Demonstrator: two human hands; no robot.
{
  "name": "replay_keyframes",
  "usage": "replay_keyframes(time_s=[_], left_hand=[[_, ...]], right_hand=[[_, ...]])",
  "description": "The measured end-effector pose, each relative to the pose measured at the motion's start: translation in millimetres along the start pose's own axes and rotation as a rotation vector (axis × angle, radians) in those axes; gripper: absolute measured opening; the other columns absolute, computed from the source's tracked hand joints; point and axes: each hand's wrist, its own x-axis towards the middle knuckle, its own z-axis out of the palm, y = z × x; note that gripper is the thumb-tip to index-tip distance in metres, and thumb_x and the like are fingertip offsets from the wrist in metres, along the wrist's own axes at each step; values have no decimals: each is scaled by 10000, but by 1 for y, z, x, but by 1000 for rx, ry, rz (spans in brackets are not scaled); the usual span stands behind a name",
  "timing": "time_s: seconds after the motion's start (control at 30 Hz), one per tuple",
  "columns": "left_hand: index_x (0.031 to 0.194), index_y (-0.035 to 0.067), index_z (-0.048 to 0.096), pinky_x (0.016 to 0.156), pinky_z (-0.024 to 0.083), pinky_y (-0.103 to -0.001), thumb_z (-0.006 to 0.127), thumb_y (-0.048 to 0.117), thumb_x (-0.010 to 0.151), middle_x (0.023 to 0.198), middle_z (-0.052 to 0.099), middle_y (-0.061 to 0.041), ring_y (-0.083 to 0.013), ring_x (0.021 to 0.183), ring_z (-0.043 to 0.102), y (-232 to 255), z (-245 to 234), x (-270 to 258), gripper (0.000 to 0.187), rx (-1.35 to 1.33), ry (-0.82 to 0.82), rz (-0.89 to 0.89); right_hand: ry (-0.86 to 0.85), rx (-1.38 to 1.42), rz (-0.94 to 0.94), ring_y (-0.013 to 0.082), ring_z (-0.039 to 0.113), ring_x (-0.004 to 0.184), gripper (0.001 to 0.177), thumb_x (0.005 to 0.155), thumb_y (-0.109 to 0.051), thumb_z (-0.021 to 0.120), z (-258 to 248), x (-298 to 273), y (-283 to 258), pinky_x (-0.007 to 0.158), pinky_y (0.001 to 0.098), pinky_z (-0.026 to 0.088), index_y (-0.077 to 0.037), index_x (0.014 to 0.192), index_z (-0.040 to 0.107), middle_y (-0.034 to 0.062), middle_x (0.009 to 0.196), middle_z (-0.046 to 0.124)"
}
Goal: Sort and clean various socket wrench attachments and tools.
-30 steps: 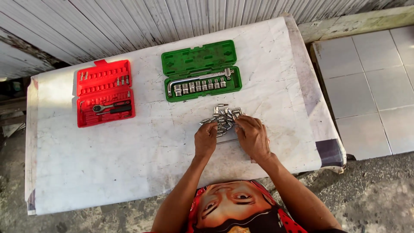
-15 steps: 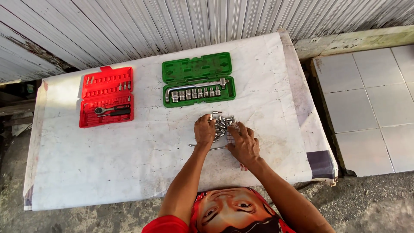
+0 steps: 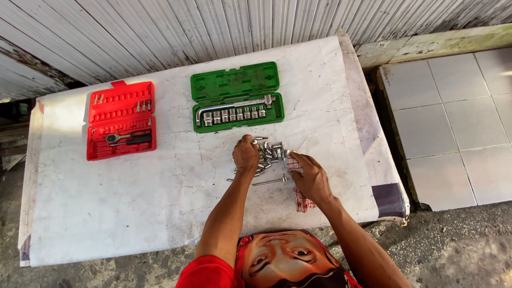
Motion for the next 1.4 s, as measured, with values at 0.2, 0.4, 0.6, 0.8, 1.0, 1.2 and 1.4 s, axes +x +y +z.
replay_keyframes(time_s=[0.2,0.4,0.6,0.8,1.0,1.2,1.4], left_hand=[[1270,66,651,851,568,-395,744,172,910,1027,779,-120,-267,940,740,6,-32,-8,386,-340,-130,-54],[1283,1,661,819,605,-319,685,107,983,1085,732,-86,-164,912,708,-6,-51,-36,319,-1326,-486,-299],[1312,16,657,854,614,-332,645,125,997,1122,737,-83,-172,947,712,12,-120,-68,334,-1513,-680,-265],[1387,2,660,852,589,-331,644,110,1046,1086,722,-108,-167,935,676,-31,-134,-59,358,-1460,-653,-145],[1373,-7,635,928,599,-340,673,66,994,1118,719,-89,-162,1003,691,-38,-161,-61,388,-1503,-717,-138],[1327,-5,656,891,601,-342,639,125,992,1151,751,-72,-158,1000,711,-55,-187,-86,360,-1397,-739,-220],[1294,-3,653,905,585,-353,645,155,1012,1147,741,-69,-154,1003,694,-101,-181,-103,323,-1514,-681,-314]], right_hand=[[4,51,56,343,692,1171,577,813,-66,760,-16,0,-33,925,408,591,-55,1373,622,198,1354,654],[55,84,-16,350,676,1201,556,837,-72,746,-12,-2,-82,956,422,574,-60,1377,614,185,1370,644],[62,-84,-281,347,643,1173,560,819,-54,763,9,-11,-124,969,424,557,-83,1367,652,155,1335,668],[173,-149,-283,354,652,1194,545,821,-39,781,29,-12,-126,977,435,562,-71,1353,665,151,1305,680],[153,-151,-314,345,655,1118,568,817,-42,774,38,-22,-174,907,409,590,-54,1370,644,174,1286,658],[100,-163,-258,354,659,1129,572,786,12,736,88,-45,-188,940,431,568,-81,1346,662,137,1327,674],[66,-143,-266,370,638,1147,556,783,-22,765,118,-55,-205,947,442,555,-88,1325,665,154,1346,656]])
